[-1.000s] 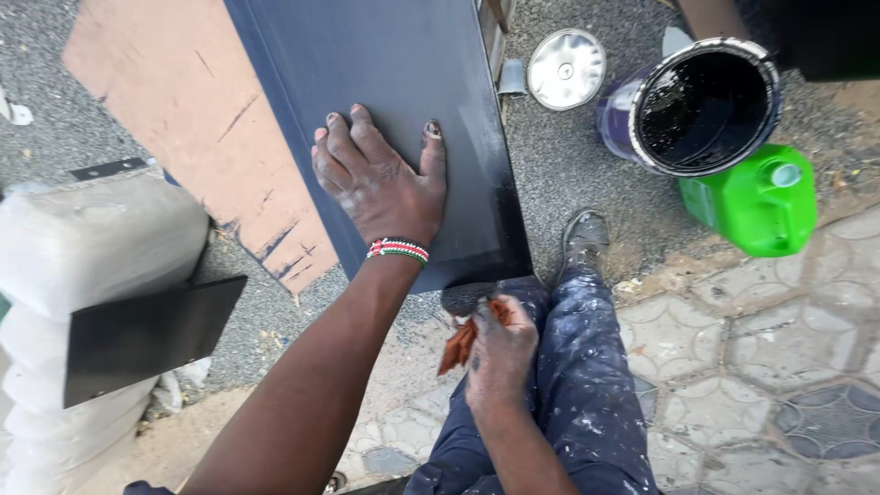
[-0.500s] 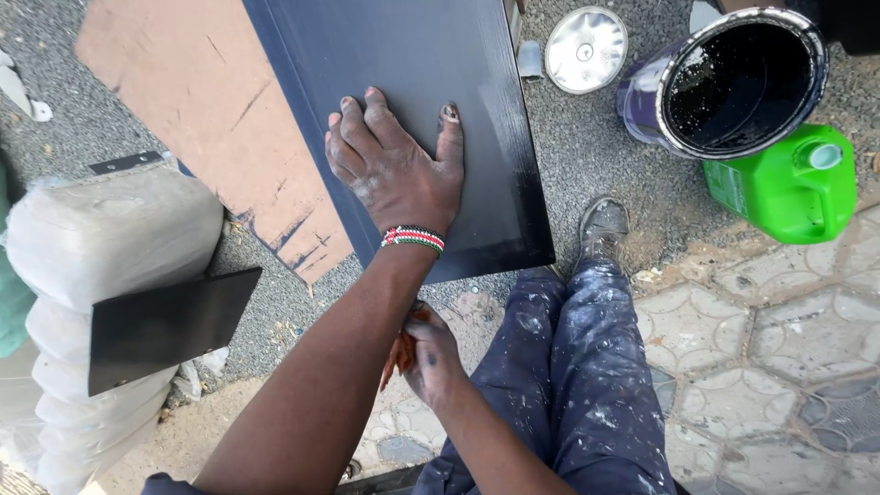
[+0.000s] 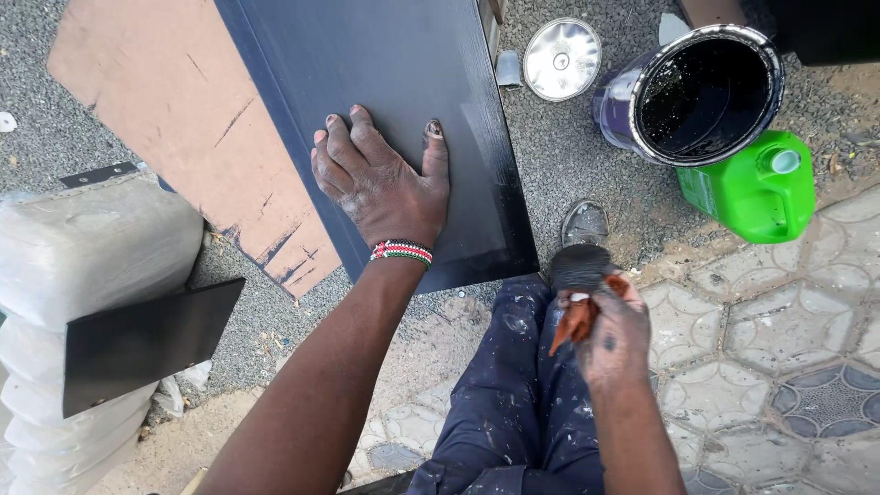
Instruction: Painting a furniture panel with black paint using a sponge applicator
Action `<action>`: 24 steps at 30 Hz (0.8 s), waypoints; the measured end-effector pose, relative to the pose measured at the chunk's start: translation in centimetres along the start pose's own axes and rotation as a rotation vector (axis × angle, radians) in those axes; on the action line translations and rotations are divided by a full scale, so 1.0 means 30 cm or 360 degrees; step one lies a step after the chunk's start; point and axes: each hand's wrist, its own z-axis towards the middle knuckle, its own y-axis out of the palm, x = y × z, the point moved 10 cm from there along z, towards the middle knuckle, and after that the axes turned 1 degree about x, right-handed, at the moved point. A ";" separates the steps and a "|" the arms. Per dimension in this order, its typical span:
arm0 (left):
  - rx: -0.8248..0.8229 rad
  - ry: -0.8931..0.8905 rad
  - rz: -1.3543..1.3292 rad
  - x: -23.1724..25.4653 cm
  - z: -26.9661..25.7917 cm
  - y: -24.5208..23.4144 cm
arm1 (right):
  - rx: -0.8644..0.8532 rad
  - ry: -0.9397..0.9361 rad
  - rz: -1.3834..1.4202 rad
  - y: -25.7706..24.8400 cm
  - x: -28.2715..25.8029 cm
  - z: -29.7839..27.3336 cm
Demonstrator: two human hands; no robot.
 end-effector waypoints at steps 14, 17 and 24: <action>0.0017 0.0014 0.0007 -0.001 0.000 -0.001 | -0.0416 0.0572 -0.1024 0.286 0.767 -0.061; 0.0025 0.0023 -0.0033 -0.001 -0.006 -0.012 | -0.0755 0.0300 -0.0248 0.081 0.560 0.178; 0.0040 0.0033 -0.0016 0.007 0.004 -0.008 | -0.0697 -0.0012 -0.0314 0.085 0.161 0.208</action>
